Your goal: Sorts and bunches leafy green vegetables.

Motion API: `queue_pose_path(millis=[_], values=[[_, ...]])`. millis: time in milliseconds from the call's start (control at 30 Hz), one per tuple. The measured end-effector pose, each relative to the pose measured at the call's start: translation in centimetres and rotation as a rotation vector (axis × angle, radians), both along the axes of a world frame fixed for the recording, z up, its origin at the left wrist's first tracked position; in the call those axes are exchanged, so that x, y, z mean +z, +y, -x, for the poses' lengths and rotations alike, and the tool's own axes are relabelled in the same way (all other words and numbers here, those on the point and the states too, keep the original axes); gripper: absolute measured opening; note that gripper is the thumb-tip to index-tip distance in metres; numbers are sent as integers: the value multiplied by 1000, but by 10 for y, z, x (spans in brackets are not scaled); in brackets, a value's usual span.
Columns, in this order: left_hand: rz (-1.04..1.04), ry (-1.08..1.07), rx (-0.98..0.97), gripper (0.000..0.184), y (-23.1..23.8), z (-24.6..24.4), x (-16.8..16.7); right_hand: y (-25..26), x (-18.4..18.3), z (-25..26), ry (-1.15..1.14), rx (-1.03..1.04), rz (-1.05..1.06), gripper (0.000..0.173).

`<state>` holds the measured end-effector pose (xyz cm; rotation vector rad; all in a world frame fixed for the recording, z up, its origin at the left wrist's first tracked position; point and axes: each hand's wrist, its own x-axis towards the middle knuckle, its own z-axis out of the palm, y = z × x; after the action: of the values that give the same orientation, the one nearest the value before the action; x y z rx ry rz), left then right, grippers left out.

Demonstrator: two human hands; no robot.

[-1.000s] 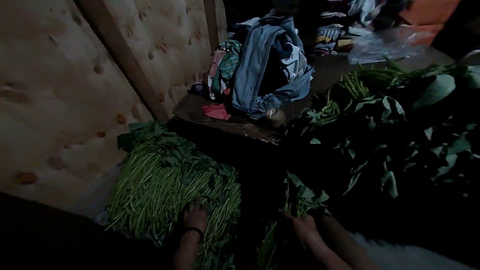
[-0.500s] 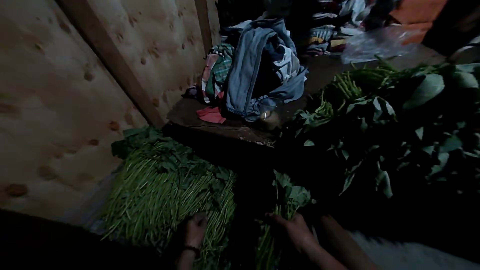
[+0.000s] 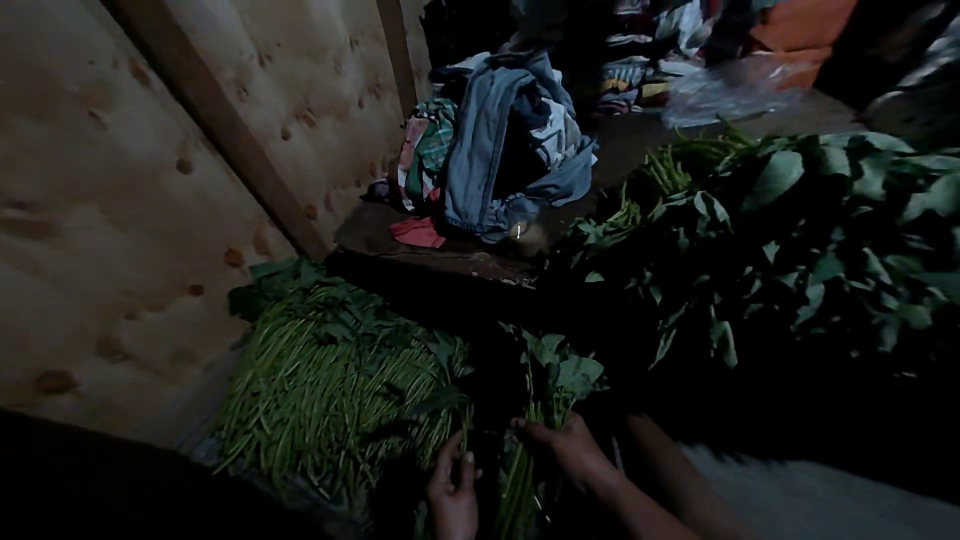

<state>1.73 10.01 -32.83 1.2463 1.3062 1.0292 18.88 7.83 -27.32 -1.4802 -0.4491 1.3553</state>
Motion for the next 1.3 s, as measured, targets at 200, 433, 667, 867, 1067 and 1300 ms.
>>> queue_pose_path(millis=[200,433,667,867,1067,1300], values=[[-324,281,-184,31,-21,-9,5,0,-1,5,-8,-17,-24,31],[-333,379,-221,23,-27,-8,11,-2,1,3,-51,21,2,42],[-133,-123,-40,73,-10,-48,17,-5,2,8,-146,180,-44,39],[-176,93,67,43,6,-42,-4,-6,0,5,-113,88,-41,46],[18,566,-131,37,9,-8,-16,-3,-3,0,-258,105,7,47],[48,383,-126,43,-6,51,-29,-3,-9,-5,-126,52,44,49]])
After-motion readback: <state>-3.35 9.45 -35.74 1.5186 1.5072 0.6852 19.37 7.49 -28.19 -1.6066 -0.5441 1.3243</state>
